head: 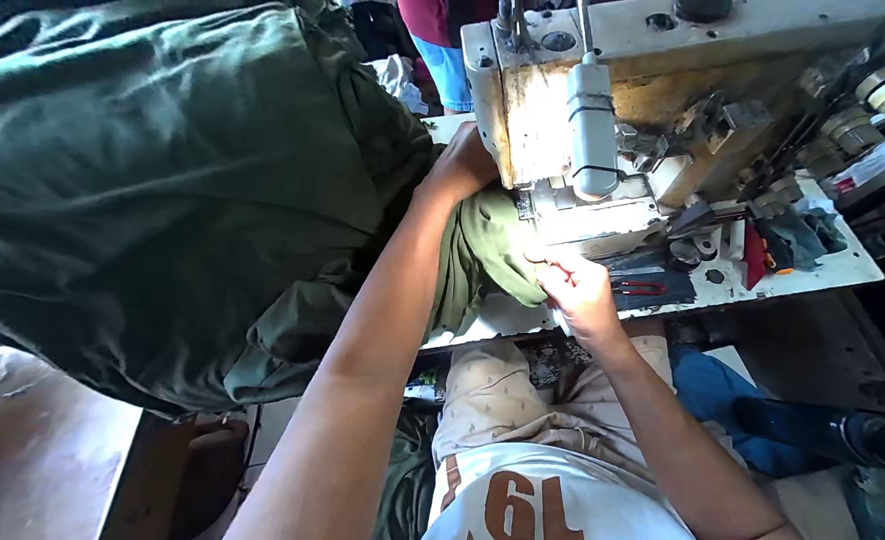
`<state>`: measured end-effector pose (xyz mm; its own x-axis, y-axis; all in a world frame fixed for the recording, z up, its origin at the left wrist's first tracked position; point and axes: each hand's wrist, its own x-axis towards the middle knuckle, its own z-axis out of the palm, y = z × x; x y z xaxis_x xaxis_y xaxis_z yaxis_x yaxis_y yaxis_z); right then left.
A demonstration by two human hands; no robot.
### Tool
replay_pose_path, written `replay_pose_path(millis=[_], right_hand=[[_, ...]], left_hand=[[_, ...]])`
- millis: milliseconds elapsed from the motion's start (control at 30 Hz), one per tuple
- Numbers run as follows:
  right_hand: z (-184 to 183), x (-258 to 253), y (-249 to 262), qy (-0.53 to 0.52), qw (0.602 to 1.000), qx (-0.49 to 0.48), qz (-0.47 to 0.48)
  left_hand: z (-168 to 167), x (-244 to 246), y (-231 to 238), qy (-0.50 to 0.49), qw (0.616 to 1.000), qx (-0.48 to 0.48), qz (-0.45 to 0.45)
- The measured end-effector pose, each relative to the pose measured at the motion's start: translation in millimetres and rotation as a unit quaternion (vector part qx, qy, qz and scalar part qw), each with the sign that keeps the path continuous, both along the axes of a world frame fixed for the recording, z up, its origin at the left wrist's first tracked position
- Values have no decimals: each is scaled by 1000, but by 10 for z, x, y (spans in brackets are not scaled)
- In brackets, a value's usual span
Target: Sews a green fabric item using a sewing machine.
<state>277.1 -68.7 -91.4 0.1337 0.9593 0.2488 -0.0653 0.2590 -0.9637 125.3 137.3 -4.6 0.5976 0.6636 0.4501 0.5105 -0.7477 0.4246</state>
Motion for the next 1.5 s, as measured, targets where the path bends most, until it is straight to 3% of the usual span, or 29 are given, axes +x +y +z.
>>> replay_pose_path(millis=[133,200,300,400,533,633,733,867,1000,1167,1333,1400,1500], right_hand=[[14,50,-36,-21,1000,5,5],[56,86,-44,-35,999,9,13],[115,143,-45,-67,997,20,29],[155,191,-21,-106,992,40,61],[210,217,34,-310,944,110,36],[288,182,145,-399,900,177,-13],[400,228,350,-330,916,218,58],[519,337,536,-263,937,180,144],[584,311,204,-174,965,136,139],[166,285,-256,-153,980,88,86],[-69,272,-352,-128,987,92,31],[-66,248,-370,-120,990,75,22],[-40,229,-389,-92,994,59,13]], left_hand=[[-167,-159,-286,-44,995,21,92],[-238,-288,-687,-90,991,75,65],[-286,-549,-1329,30,997,47,-44],[-255,-763,-1652,116,991,59,-34],[6,-940,-1953,81,993,81,-34],[159,-929,-2044,48,992,98,-63],[298,-867,-2029,34,992,106,-55],[517,-772,-1851,-26,987,156,-27],[539,-642,-1794,-83,981,162,-61],[-81,-389,-1940,-111,983,102,-110],[-951,-393,-1589,32,982,183,4],[-1000,-405,-1496,12,978,205,40],[-789,-383,-1539,25,977,209,31]])
